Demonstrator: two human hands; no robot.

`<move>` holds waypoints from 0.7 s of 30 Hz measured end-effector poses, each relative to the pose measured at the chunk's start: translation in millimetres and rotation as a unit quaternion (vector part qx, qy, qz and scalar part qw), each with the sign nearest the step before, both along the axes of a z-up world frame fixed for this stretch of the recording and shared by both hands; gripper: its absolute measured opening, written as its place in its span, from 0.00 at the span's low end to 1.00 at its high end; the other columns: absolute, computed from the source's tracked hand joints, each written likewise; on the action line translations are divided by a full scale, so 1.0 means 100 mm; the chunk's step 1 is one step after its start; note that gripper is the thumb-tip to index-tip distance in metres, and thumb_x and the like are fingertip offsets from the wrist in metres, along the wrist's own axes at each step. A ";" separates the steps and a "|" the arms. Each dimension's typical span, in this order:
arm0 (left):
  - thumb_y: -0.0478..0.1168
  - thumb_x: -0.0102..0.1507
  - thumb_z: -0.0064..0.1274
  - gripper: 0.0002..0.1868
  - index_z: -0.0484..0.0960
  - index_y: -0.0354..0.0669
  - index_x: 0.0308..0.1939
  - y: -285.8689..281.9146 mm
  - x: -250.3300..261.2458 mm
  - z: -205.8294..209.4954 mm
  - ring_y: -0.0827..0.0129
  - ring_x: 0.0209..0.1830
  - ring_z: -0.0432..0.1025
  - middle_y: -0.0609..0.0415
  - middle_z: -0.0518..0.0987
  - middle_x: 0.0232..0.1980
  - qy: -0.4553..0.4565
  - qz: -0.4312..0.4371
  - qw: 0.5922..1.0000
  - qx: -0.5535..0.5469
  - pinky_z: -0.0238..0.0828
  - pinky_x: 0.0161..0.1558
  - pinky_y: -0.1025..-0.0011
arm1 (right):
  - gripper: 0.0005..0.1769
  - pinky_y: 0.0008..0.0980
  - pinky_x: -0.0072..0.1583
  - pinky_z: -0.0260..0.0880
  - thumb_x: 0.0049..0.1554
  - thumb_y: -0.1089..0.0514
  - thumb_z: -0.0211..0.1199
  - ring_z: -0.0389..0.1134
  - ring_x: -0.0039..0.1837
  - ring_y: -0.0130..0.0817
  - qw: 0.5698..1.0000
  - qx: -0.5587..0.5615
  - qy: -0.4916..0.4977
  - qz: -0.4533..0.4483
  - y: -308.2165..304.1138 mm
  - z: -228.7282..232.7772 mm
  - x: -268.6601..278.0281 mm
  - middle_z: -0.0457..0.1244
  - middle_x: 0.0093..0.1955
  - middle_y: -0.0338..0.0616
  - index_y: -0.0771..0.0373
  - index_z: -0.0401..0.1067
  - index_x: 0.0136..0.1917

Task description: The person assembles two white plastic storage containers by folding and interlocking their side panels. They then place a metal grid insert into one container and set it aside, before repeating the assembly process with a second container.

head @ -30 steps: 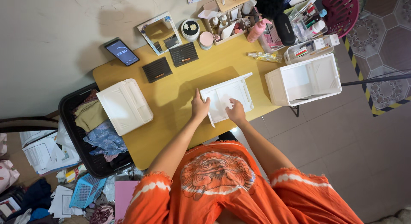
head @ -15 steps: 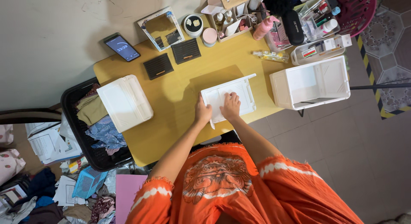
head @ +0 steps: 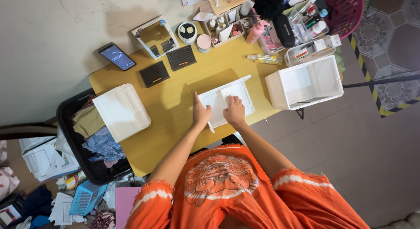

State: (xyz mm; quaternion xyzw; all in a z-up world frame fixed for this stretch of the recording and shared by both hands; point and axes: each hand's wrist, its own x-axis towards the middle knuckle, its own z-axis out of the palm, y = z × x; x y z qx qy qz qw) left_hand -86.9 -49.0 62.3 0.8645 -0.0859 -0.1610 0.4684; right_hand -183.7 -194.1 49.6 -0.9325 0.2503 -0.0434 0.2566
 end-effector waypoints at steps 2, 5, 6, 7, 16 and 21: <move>0.31 0.57 0.55 0.47 0.47 0.26 0.76 -0.03 0.05 0.07 0.35 0.77 0.49 0.21 0.54 0.76 -0.085 -0.027 0.996 0.027 0.47 0.73 0.52 | 0.31 0.52 0.56 0.66 0.46 0.64 0.62 0.62 0.62 0.53 1.000 0.016 -0.010 -0.009 -0.08 0.13 -0.05 0.61 0.61 0.53 0.63 0.66 0.64; 0.34 0.58 0.56 0.45 0.50 0.30 0.75 -0.10 0.14 0.17 0.39 0.78 0.48 0.25 0.56 0.77 -0.175 -0.078 0.976 0.105 0.39 0.74 0.45 | 0.29 0.51 0.56 0.67 0.47 0.65 0.61 0.64 0.60 0.53 0.999 0.003 -0.021 -0.027 -0.23 0.27 -0.10 0.63 0.60 0.52 0.62 0.66 0.64; 0.35 0.58 0.56 0.44 0.52 0.32 0.75 -0.14 0.18 0.19 0.42 0.78 0.50 0.28 0.58 0.76 -0.198 -0.097 0.966 0.136 0.36 0.74 0.42 | 0.29 0.51 0.55 0.68 0.47 0.65 0.61 0.65 0.59 0.54 0.999 0.002 -0.028 -0.031 -0.28 0.31 -0.11 0.63 0.59 0.53 0.63 0.67 0.63; 0.35 0.59 0.55 0.41 0.55 0.33 0.74 -0.18 0.21 0.20 0.45 0.76 0.54 0.32 0.62 0.74 -0.192 -0.114 0.963 0.148 0.37 0.74 0.41 | 0.28 0.51 0.55 0.69 0.47 0.65 0.60 0.66 0.58 0.55 0.999 0.000 -0.034 -0.035 -0.33 0.34 -0.12 0.64 0.58 0.54 0.64 0.67 0.63; 0.28 0.58 0.48 0.20 0.83 0.39 0.53 -0.24 0.36 0.18 0.46 0.45 0.77 0.43 0.84 0.45 -0.222 -0.207 0.933 0.192 0.65 0.58 0.51 | 0.22 0.52 0.52 0.72 0.51 0.66 0.59 0.70 0.50 0.60 0.996 0.020 -0.051 -0.077 -0.78 0.35 -0.08 0.68 0.53 0.60 0.67 0.70 0.61; 0.28 0.55 0.50 0.14 0.83 0.40 0.43 -0.14 0.29 0.20 0.44 0.41 0.78 0.42 0.84 0.39 -0.205 -0.221 0.925 0.229 0.68 0.50 0.51 | 0.19 0.50 0.54 0.72 0.54 0.66 0.58 0.71 0.53 0.59 0.994 0.063 -0.044 -0.075 -0.94 0.31 0.03 0.69 0.51 0.61 0.66 0.73 0.59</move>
